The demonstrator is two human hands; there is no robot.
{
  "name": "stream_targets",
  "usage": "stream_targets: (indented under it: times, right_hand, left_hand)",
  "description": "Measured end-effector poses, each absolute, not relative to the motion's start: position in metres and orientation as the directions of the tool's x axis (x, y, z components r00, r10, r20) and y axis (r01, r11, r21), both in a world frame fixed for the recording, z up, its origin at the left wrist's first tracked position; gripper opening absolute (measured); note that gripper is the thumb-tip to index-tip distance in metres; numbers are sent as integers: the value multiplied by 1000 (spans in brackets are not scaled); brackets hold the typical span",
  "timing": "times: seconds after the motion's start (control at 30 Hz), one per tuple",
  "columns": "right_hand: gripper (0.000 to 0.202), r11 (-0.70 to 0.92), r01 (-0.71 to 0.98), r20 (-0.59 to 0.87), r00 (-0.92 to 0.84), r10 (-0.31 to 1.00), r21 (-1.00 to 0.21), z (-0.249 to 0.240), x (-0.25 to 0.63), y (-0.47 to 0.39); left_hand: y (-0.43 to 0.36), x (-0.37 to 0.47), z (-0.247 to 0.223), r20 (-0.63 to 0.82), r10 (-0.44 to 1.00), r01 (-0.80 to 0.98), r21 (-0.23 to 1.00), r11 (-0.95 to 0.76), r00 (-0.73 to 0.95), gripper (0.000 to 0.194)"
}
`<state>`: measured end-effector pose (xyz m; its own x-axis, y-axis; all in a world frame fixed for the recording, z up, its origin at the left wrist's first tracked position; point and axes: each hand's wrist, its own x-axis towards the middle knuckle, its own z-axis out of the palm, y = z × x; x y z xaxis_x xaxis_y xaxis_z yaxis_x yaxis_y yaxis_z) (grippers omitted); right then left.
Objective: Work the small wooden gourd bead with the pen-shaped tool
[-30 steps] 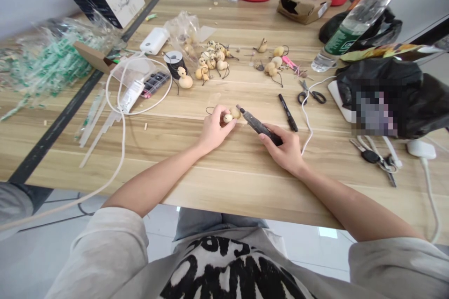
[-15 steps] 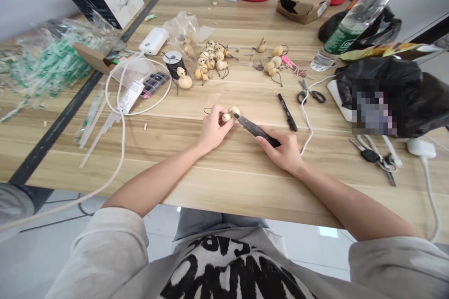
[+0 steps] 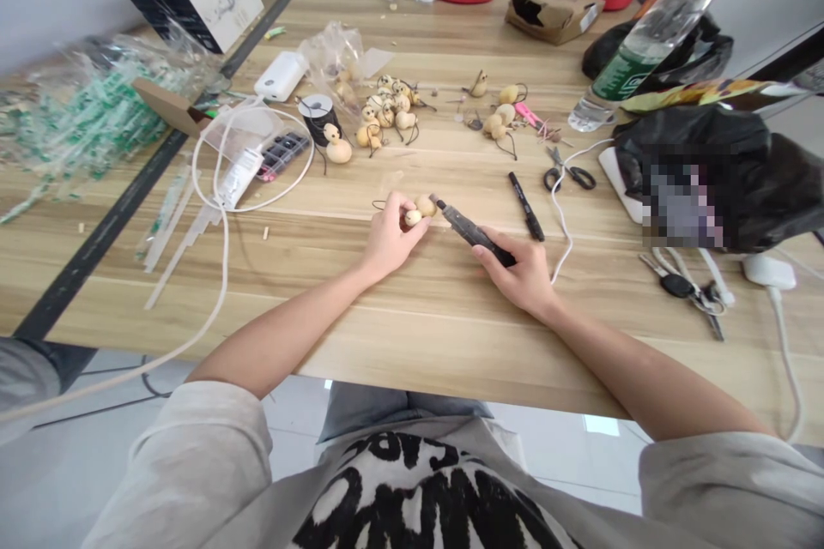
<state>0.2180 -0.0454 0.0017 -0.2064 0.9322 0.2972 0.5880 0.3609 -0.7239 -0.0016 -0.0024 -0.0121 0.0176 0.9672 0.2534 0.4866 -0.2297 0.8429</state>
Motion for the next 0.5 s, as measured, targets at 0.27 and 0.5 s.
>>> stream_targets:
  times: [0.27, 0.5]
  right_hand:
    - [40, 397, 604, 267, -297, 917, -691, 5, 218, -47]
    - [39, 381, 602, 279, -260, 924, -701, 4, 218, -47]
  left_hand:
    - [-2, 0, -10, 236, 972, 475, 853, -217, 20, 26]
    - [-2, 0, -10, 232, 973, 477, 852, -213, 21, 29]
